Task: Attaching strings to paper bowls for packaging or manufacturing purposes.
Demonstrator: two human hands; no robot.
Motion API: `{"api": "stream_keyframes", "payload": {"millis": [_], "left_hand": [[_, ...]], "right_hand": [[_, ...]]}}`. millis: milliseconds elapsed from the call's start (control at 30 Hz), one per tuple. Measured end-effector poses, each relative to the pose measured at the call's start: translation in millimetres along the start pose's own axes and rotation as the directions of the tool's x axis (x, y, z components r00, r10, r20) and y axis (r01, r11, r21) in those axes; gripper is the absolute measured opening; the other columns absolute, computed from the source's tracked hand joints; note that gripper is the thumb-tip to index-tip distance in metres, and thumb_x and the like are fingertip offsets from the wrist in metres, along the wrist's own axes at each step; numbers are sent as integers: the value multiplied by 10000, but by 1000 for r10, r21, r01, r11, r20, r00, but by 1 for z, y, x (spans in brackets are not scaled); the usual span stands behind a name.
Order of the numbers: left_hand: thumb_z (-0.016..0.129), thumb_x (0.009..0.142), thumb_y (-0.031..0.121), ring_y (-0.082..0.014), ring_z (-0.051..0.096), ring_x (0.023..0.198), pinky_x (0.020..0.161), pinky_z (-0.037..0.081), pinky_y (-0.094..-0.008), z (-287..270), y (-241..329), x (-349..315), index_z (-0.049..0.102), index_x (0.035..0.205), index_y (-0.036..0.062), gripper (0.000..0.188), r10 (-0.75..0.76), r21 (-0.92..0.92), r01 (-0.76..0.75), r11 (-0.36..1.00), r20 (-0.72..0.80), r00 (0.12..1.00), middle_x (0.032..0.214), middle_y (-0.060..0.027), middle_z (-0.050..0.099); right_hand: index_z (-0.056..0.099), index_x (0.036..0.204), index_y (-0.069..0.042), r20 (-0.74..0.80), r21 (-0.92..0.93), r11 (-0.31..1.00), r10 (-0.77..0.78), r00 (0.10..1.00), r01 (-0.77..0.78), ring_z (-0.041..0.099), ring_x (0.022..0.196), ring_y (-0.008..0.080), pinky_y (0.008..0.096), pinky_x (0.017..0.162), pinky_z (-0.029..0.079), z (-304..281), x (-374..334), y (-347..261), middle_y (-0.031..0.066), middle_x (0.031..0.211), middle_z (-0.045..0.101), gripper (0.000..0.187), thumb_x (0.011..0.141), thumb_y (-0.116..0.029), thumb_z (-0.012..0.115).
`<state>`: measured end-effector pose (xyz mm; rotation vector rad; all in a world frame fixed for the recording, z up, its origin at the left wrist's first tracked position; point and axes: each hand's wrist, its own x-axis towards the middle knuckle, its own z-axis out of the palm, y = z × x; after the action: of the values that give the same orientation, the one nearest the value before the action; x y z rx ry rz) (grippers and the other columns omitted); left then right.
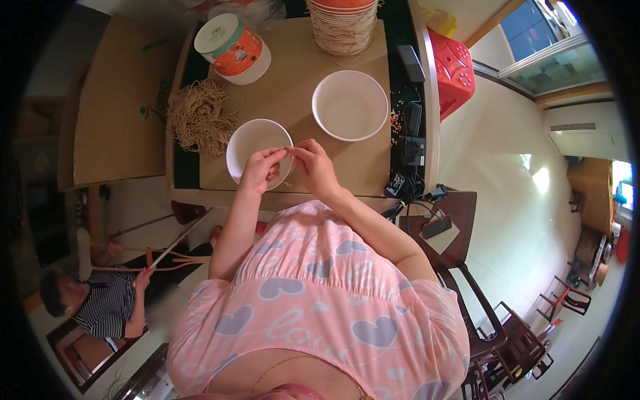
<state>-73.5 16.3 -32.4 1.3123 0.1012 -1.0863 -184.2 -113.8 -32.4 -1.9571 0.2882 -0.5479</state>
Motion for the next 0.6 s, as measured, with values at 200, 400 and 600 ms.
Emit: {"api": "stream_keyframes", "payload": {"millis": [200, 400, 600], "left_hand": [[660, 851, 117, -1, 356, 463, 409, 257, -179, -3, 1, -4, 691, 911, 51, 95, 62, 149, -53, 987, -56, 996, 678, 71, 565], [639, 863, 123, 5, 412, 493, 419, 304, -172, 2, 3, -11, 696, 960, 51, 133, 160, 336, -125, 934, -78, 984, 766, 39, 643], [604, 883, 82, -23, 488, 534, 457, 377, -188, 6, 9, -18, 700, 946, 25, 128, 173, 291, -129, 948, -134, 976, 853, -18, 693]], "right_hand": [[677, 993, -44, 137, 144, 969, 181, 974, -200, 607, 709, 215, 313, 641, 498, -7, 12, -5, 112, 883, 577, 185, 813, -36, 638], [644, 859, -24, 173, 75, 969, 218, 961, -233, 579, 652, 180, 299, 604, 480, -6, 22, 2, 87, 788, 568, 93, 795, -79, 684], [632, 838, -24, 171, 75, 977, 184, 968, -199, 576, 647, 186, 311, 598, 476, -5, 23, 0, 86, 799, 571, 77, 794, -74, 672]]}}
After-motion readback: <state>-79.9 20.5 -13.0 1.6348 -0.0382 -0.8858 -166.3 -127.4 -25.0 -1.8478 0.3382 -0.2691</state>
